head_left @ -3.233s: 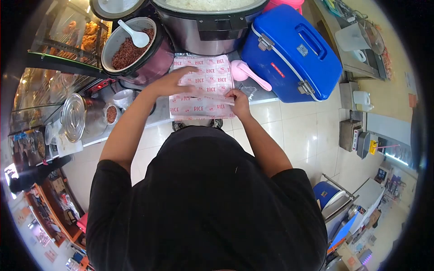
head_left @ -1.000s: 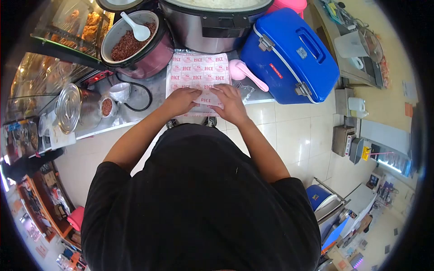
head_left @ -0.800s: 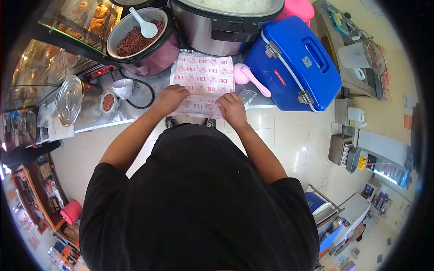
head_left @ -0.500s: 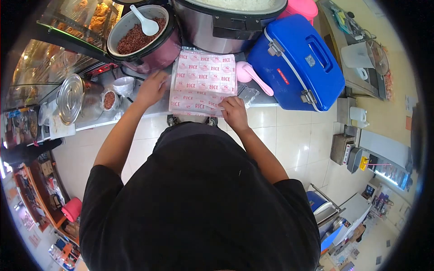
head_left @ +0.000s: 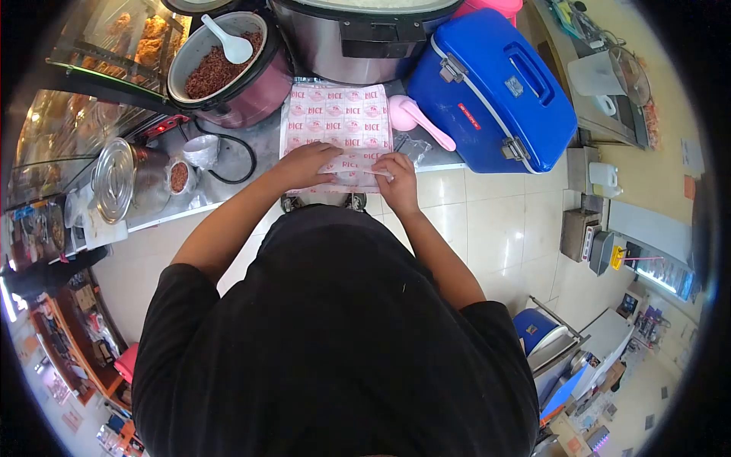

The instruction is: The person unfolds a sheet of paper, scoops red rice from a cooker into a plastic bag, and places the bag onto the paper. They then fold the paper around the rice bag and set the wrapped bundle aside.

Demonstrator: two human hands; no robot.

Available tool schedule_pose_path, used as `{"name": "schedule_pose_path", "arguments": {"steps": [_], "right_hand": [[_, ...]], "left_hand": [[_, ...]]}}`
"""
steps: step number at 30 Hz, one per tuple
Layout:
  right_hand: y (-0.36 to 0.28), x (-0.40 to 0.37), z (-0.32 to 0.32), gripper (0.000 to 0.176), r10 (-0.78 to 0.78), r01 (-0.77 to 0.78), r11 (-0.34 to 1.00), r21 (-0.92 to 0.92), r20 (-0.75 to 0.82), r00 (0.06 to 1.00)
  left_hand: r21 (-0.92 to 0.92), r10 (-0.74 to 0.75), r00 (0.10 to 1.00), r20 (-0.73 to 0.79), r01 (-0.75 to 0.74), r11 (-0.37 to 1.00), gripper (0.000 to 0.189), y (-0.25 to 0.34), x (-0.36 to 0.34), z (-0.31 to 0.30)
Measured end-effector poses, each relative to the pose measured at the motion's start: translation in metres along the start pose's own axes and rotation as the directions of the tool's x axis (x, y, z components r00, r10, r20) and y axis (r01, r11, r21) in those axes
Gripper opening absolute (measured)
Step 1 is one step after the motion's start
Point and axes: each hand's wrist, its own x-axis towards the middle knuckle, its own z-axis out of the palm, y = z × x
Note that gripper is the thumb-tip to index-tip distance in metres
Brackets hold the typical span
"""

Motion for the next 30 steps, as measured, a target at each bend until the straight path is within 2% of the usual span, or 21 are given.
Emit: {"name": "schedule_pose_path", "arguments": {"steps": [3, 4, 6, 10, 12, 13, 14, 15, 17, 18, 21, 24, 27, 30], "right_hand": [[0.004, -0.009, -0.005, 0.018, 0.042, -0.042, 0.999, 0.002, -0.038, 0.998], [0.008, -0.012, -0.005, 0.018, 0.050, -0.051, 0.999, -0.001, -0.048, 0.998], [0.013, -0.018, -0.008, 0.019, 0.050, -0.052, 0.997, -0.049, -0.044, 0.998], [0.001, -0.017, -0.013, 0.024, 0.031, -0.046, 0.974, -0.223, -0.069, 0.997], [-0.021, -0.007, -0.013, 0.032, -0.170, 0.183, 0.964, -0.195, 0.081, 0.982], [-0.028, -0.002, -0.009, 0.036, -0.270, 0.294, 0.941, -0.167, 0.151, 0.951], [-0.023, -0.005, 0.003, 0.042, -0.342, 0.356, 0.934, -0.024, 0.226, 0.912], [-0.025, -0.005, 0.010, 0.042, -0.314, 0.333, 0.943, -0.024, 0.274, 0.909], [-0.027, -0.003, 0.020, 0.042, -0.263, 0.293, 0.956, -0.030, 0.366, 0.893], [-0.022, -0.006, 0.022, 0.040, -0.211, 0.243, 0.969, -0.045, 0.362, 0.908], [-0.009, -0.016, 0.028, 0.038, -0.150, 0.172, 0.983, -0.062, 0.267, 0.952], [-0.002, -0.019, 0.034, 0.025, -0.075, 0.092, 0.994, -0.064, 0.227, 0.971], [0.003, -0.009, 0.037, 0.014, -0.013, 0.035, 0.997, -0.073, 0.278, 0.960], [0.007, 0.002, 0.040, 0.009, 0.096, -0.079, 0.995, -0.061, 0.360, 0.928]], "left_hand": [[0.036, -0.017, 0.998, -0.055, 0.019, 0.999, 0.071, -0.001, -0.010, 0.012], [0.128, 0.013, 0.996, -0.083, -0.002, 0.992, 0.068, -0.002, -0.014, 0.019], [0.309, 0.079, 0.988, -0.129, -0.036, 0.950, 0.061, 0.001, -0.022, 0.028], [0.383, 0.134, 0.972, -0.193, -0.051, 0.922, 0.059, 0.011, -0.036, 0.036], [0.388, 0.143, 0.971, -0.193, -0.058, 0.920, 0.061, 0.011, -0.043, 0.039], [0.374, 0.179, 0.961, -0.211, -0.089, 0.923, 0.061, 0.010, -0.046, 0.040], [0.359, 0.213, 0.950, -0.227, -0.122, 0.925, 0.060, 0.010, -0.050, 0.042], [0.344, 0.247, 0.938, -0.243, -0.155, 0.926, 0.060, 0.009, -0.055, 0.045], [0.198, 0.252, 0.899, -0.358, -0.191, 0.961, 0.058, 0.000, -0.066, 0.052], [0.127, 0.246, 0.876, -0.416, -0.212, 0.969, 0.057, -0.004, -0.069, 0.056], [-0.148, -0.049, 0.808, -0.587, -0.047, 0.988, 0.045, -0.004, -0.077, 0.070], [-0.099, -0.039, 0.815, -0.578, -0.022, 0.995, 0.030, -0.014, -0.070, 0.063], [-0.225, -0.070, 0.885, -0.461, -0.040, 0.974, 0.019, -0.035, -0.057, 0.056], [-0.240, -0.100, 0.913, -0.395, 0.002, 0.971, 0.019, -0.043, -0.048, 0.044]]}}
